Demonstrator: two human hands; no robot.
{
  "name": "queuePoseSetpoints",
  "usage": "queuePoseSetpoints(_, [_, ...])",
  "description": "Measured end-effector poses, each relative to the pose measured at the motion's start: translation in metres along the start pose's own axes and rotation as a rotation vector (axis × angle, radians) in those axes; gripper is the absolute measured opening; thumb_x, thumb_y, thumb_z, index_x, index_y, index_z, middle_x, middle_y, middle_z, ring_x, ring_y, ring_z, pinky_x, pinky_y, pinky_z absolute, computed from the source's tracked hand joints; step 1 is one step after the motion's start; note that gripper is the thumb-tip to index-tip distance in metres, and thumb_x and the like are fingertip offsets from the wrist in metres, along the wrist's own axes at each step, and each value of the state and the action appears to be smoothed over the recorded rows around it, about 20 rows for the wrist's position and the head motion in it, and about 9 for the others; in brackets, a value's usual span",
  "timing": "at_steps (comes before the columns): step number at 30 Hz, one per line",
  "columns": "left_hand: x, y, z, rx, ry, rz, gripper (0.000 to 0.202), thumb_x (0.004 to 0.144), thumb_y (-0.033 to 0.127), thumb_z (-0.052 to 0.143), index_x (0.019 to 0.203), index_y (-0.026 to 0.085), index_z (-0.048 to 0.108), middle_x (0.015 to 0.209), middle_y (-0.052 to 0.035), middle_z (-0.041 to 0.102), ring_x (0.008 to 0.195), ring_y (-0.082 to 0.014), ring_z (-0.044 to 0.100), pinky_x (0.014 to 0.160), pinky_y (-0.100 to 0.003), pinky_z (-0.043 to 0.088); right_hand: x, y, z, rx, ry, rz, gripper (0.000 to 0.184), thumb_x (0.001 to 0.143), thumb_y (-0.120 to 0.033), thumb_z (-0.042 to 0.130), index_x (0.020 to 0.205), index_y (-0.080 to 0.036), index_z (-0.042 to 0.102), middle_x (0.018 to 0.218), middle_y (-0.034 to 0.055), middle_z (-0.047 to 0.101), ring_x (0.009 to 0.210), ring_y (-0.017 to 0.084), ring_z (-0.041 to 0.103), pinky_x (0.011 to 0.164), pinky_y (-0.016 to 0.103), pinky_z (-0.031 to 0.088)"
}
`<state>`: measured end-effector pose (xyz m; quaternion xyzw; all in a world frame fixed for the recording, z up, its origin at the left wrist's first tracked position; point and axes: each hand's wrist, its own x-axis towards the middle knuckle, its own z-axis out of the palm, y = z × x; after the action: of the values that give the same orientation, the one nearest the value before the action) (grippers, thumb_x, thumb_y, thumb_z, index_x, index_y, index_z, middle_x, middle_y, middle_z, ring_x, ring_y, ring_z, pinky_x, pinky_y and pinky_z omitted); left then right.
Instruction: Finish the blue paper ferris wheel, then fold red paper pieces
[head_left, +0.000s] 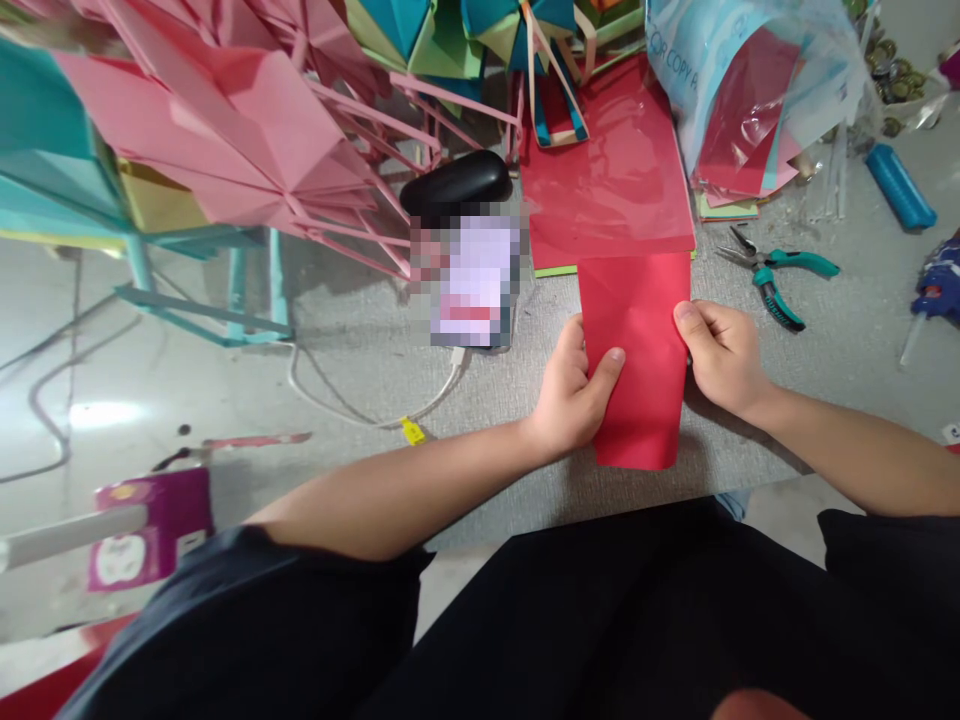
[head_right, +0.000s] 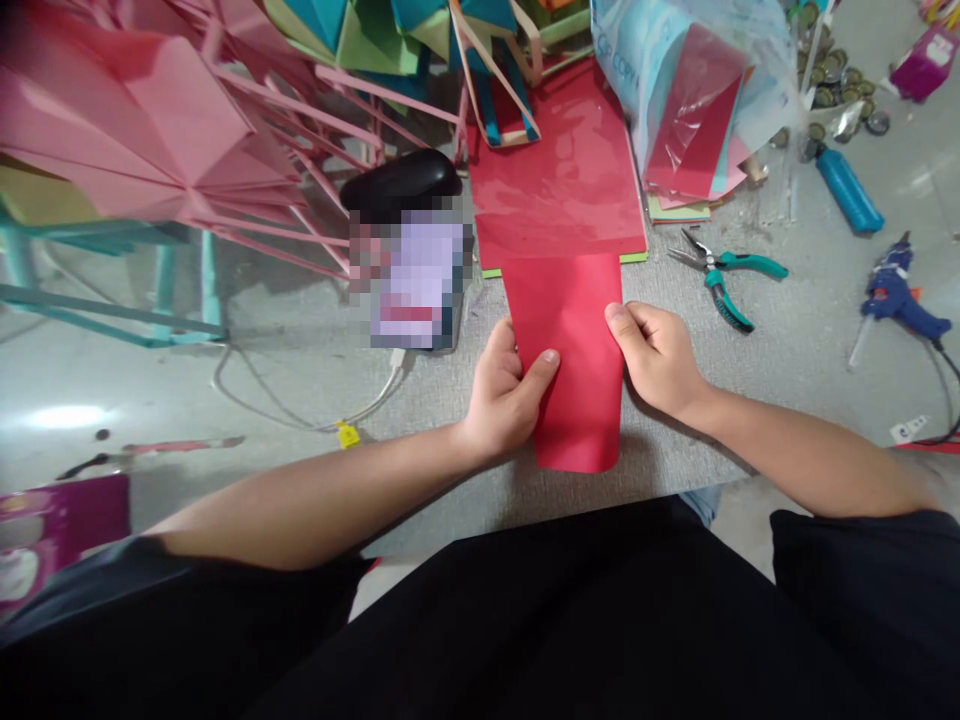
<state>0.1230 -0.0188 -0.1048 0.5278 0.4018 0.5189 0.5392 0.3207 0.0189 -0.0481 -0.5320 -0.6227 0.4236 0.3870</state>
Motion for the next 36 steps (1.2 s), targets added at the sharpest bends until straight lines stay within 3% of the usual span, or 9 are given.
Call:
queuePoseSetpoints(5, [0.0004,-0.0015,-0.0001,0.000,0.053,-0.005,0.036,0.114,0.051,0.065,0.138,0.027,0.057,0.138,-0.0116,0.078,0.125,-0.0277,0.080,0.109,-0.047,0.068,-0.0009,-0.0002,-0.0025,0.040,-0.083,0.006,0.077,0.098,-0.092,0.061,0.065,-0.026,0.040,0.060,-0.0038,0.040,0.058,0.013,0.036,0.055,0.034,0.028])
queuePoseSetpoints(10, [0.0020,-0.0021,0.0000,0.009,0.063,0.039,0.039,0.113,0.053,0.065,0.140,0.026,0.057,0.136,-0.0117,0.079,0.128,-0.0282,0.079,0.112,-0.048,0.068,-0.0014,-0.0017,-0.0031,-0.032,-0.092,-0.017,0.079,0.102,-0.092,0.054,0.062,-0.026,0.037,0.058,-0.0046,0.035,0.056,0.012,0.029,0.055,0.035,0.027])
queuePoseSetpoints(26, [0.0044,-0.0031,-0.0033,0.045,0.170,0.062,0.040,0.112,0.061,0.067,0.136,0.029,0.061,0.133,-0.0092,0.079,0.125,-0.0280,0.080,0.108,-0.046,0.069,-0.0027,-0.0056,-0.0047,-0.074,-0.183,-0.039,0.077,0.103,-0.091,0.054,0.065,-0.025,0.044,0.060,-0.0037,0.044,0.058,0.013,0.037,0.059,0.034,0.031])
queuePoseSetpoints(36, [0.0048,0.0008,-0.0039,0.081,0.253,0.075,0.037,0.111,0.060,0.070,0.129,0.029,0.060,0.129,-0.0078,0.078,0.121,-0.0260,0.078,0.109,-0.045,0.066,-0.0046,-0.0057,-0.0064,-0.101,-0.210,-0.055,0.067,0.109,-0.076,0.058,0.069,-0.025,0.047,0.062,-0.0039,0.047,0.059,0.013,0.041,0.062,0.035,0.034])
